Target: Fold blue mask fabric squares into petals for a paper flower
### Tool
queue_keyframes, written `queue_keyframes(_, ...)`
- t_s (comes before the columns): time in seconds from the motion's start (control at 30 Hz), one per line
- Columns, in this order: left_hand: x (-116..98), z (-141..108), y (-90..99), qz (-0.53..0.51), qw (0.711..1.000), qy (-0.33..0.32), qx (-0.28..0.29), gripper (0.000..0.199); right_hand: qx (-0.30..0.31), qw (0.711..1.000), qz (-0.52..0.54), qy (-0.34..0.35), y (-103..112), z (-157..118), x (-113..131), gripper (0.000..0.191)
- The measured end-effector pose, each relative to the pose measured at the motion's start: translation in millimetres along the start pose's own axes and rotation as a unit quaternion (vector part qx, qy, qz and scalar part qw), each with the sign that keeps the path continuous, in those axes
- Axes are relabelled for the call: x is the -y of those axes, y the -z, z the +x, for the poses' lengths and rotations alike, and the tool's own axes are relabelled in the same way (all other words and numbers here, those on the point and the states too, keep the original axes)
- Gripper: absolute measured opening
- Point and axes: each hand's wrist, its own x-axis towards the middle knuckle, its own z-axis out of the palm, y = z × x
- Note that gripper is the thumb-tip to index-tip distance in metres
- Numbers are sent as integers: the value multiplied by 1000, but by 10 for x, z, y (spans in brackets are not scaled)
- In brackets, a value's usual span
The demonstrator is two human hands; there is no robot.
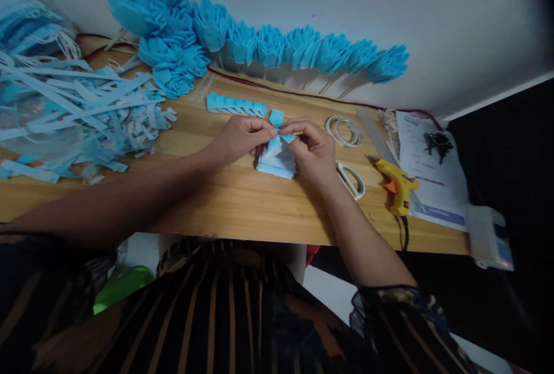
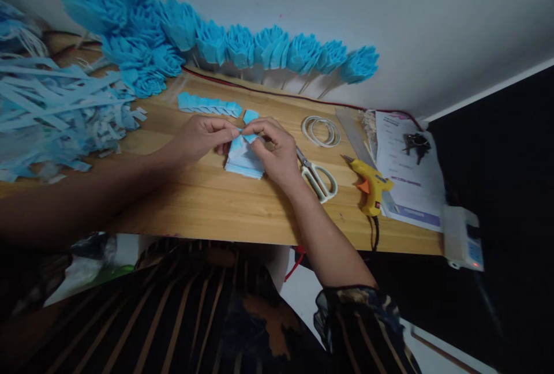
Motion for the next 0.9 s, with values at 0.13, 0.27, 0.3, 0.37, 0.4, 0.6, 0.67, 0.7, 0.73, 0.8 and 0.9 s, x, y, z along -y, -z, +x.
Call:
queue_keyframes(0.13,4,-6,8,4,1000,-8,-2,26,10,1000,-6,-12,-3,4,17,23)
queue_keyframes(0.27,21,3,17,1,1000,-7,-10,20,35,999,6,-17,26,3,61,13)
queue_keyframes(0.3,18,4,17,1,1000,-5,-16,20,43,999,12,-23,38,2,74,14)
queue_keyframes(0.37,5,2,17,-2,1000,3,-26,22,39,998,37,-45,60,2,96,24)
queue_keyframes(0.4,-4,0,16,-5,1000,8,-28,23,28,997,50,-60,66,3,104,30)
queue_keyframes(0.6,-21,-9,12,7,999,-4,-36,23,6,990,55,-130,30,21,77,45)
queue_keyframes(0.67,-11,-8,14,18,999,-9,-38,21,21,988,55,-146,12,23,54,43)
queue_keyframes(0.7,-7,-7,14,21,999,-11,-40,21,27,986,55,-154,6,22,44,41)
queue_keyframes(0.73,-3,-7,14,23,999,-12,-41,21,31,985,55,-160,2,20,37,38)
queue_keyframes(0.8,3,-7,12,26,999,-14,-42,22,39,983,57,-170,-1,17,28,34)
queue_keyframes(0.9,7,-11,10,29,998,-18,-43,22,41,982,64,-174,0,14,31,31)
